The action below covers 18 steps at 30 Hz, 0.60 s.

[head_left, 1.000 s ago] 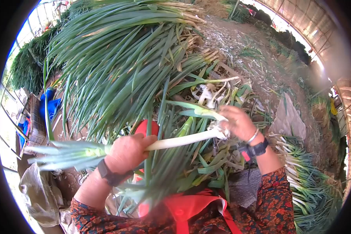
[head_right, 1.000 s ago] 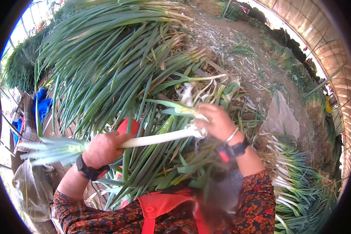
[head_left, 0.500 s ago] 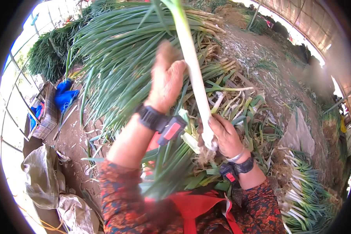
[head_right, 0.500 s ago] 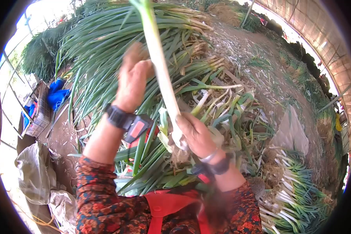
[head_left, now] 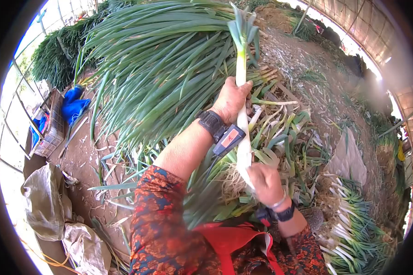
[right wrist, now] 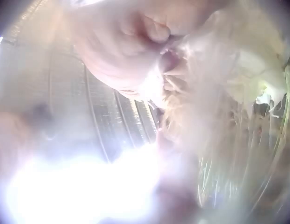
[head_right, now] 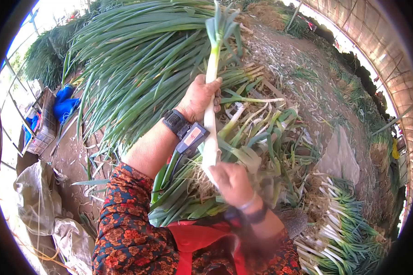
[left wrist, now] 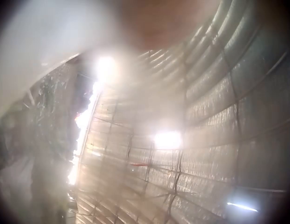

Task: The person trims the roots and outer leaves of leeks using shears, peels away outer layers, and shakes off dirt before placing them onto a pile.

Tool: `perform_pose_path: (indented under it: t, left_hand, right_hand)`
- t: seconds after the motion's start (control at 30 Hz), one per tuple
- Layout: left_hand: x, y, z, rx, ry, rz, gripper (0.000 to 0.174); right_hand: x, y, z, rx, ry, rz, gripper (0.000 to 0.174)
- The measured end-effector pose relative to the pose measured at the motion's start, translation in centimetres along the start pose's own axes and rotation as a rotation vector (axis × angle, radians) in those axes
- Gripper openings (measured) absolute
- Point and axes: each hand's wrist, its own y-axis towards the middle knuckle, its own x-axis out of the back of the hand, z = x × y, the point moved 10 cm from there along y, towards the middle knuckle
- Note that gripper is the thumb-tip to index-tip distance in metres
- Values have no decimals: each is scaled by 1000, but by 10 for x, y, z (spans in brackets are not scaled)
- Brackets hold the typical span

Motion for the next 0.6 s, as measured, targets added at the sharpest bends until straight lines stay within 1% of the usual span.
perform_pose_path:
  t: [0.07,0.1,0.13,0.17,0.23,0.27,0.3,0.33,0.37,0.4,0.47,0.57,0.6]
  left_hand:
    - [6,6,-7,-43,64,-58,22]
    - [10,9,-16,-76,90,-79,22]
    - [16,14,-28,-112,122,-96,23]
    - [22,18,-39,-149,84,-126,24]
    - [27,22,-55,-185,59,-151,25]
    - [24,22,-59,-214,0,-122,28]
    - [21,22,-58,-233,-50,-94,28]
    - [17,23,-58,-257,-99,-64,29]
    - [14,21,-60,-282,-149,-35,30]
    - [8,14,-57,-254,-209,-9,30]
    - [-3,10,-46,-225,-290,78,28]
    - [-15,0,-36,-181,-378,143,25]
    - [-16,-2,-34,-170,-395,147,24]
  right_hand:
    - [-10,-19,16,42,9,178,33]
    - [-18,-36,25,137,132,267,26]
    - [-32,-58,28,119,70,423,24]
    - [-42,-76,29,100,7,579,24]
    - [-34,-80,-4,-55,-263,716,23]
    - [-23,-86,-26,-131,-401,780,23]
    - [3,-86,-80,-202,-298,535,19]
    - [33,-68,-83,-345,-561,427,17]
    - [59,-53,-72,-118,-758,168,16]
    - [76,-37,-58,31,-745,16,20]
    - [108,-15,-65,-181,-258,-355,27]
    - [79,18,-41,-143,45,-269,28]
    - [68,25,-35,-132,12,-212,32]
